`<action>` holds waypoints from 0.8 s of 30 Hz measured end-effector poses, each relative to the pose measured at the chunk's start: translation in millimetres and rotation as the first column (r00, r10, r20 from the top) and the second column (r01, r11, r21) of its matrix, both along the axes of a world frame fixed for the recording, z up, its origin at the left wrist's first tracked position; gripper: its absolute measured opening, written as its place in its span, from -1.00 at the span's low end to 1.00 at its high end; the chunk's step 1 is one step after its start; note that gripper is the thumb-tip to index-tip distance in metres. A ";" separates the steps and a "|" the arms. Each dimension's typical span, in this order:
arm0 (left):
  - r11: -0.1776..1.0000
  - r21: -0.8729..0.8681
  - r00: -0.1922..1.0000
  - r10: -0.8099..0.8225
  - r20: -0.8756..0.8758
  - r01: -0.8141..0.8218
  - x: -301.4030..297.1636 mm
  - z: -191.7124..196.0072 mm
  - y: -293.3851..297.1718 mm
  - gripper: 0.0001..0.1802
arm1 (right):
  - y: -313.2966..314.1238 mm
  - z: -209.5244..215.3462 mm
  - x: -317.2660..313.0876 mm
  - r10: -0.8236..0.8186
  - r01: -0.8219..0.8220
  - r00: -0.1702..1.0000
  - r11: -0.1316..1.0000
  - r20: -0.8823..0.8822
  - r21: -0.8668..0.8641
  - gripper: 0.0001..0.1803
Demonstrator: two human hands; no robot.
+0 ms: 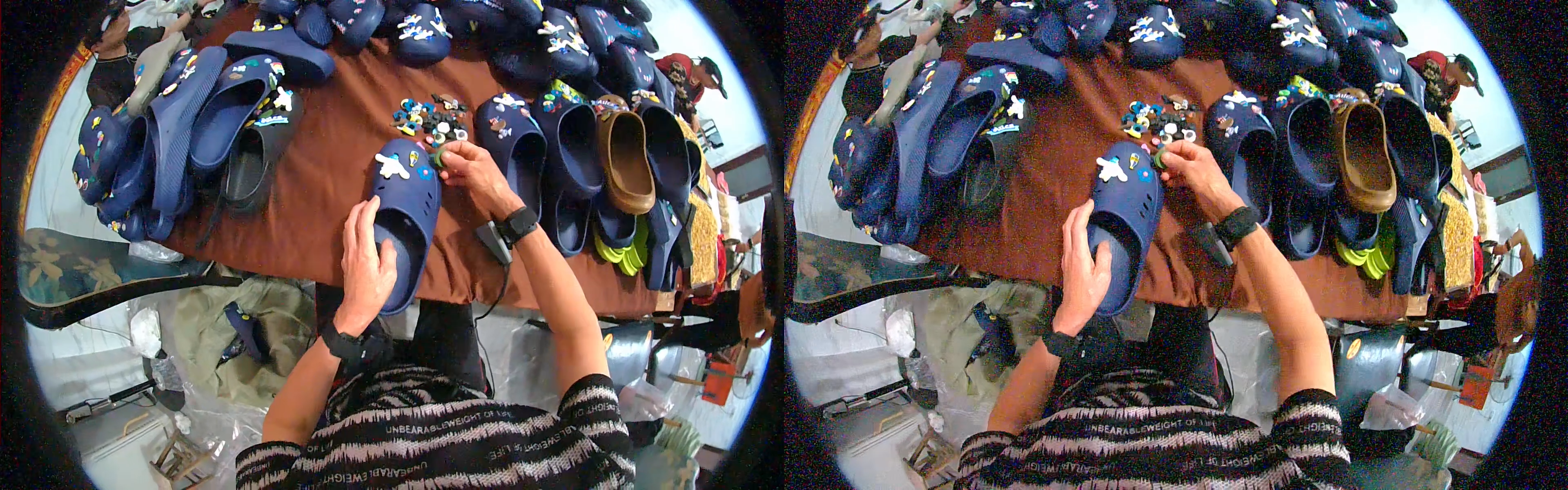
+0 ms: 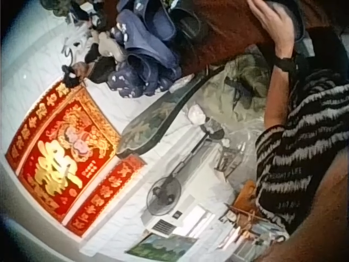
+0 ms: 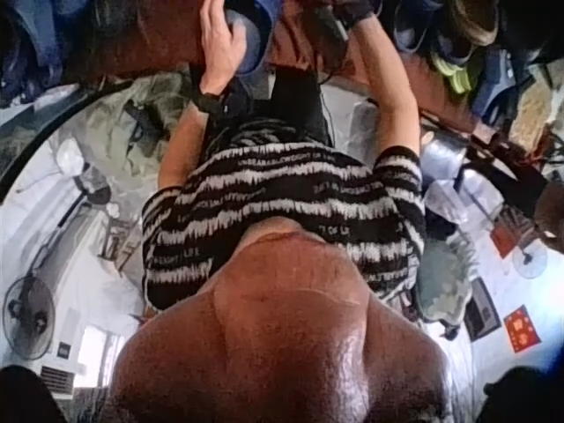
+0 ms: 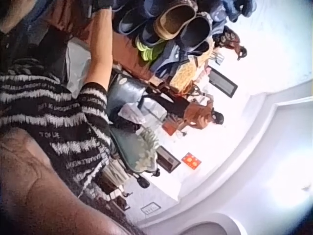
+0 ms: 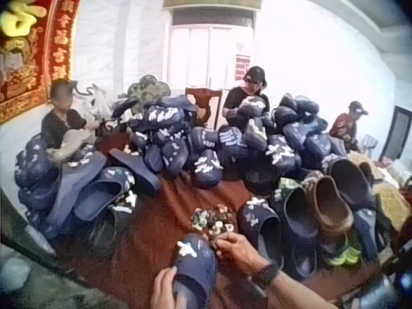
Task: Attaching decorative charms to the holes of blue rubber clogs.
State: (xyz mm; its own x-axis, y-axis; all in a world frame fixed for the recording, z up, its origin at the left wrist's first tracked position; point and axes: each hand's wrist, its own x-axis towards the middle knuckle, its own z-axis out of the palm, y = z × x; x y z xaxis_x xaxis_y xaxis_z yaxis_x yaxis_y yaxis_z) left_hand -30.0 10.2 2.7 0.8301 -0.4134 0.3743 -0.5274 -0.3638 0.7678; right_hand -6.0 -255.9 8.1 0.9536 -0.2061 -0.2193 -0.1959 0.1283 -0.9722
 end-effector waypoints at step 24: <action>1.000 0.020 1.000 0.010 -0.025 -0.009 -1.3 1.6 -1.2 -0.28 | 17.5 -3.7 -23.4 0.254 -0.151 0.961 0.813 0.108 -0.562 -0.68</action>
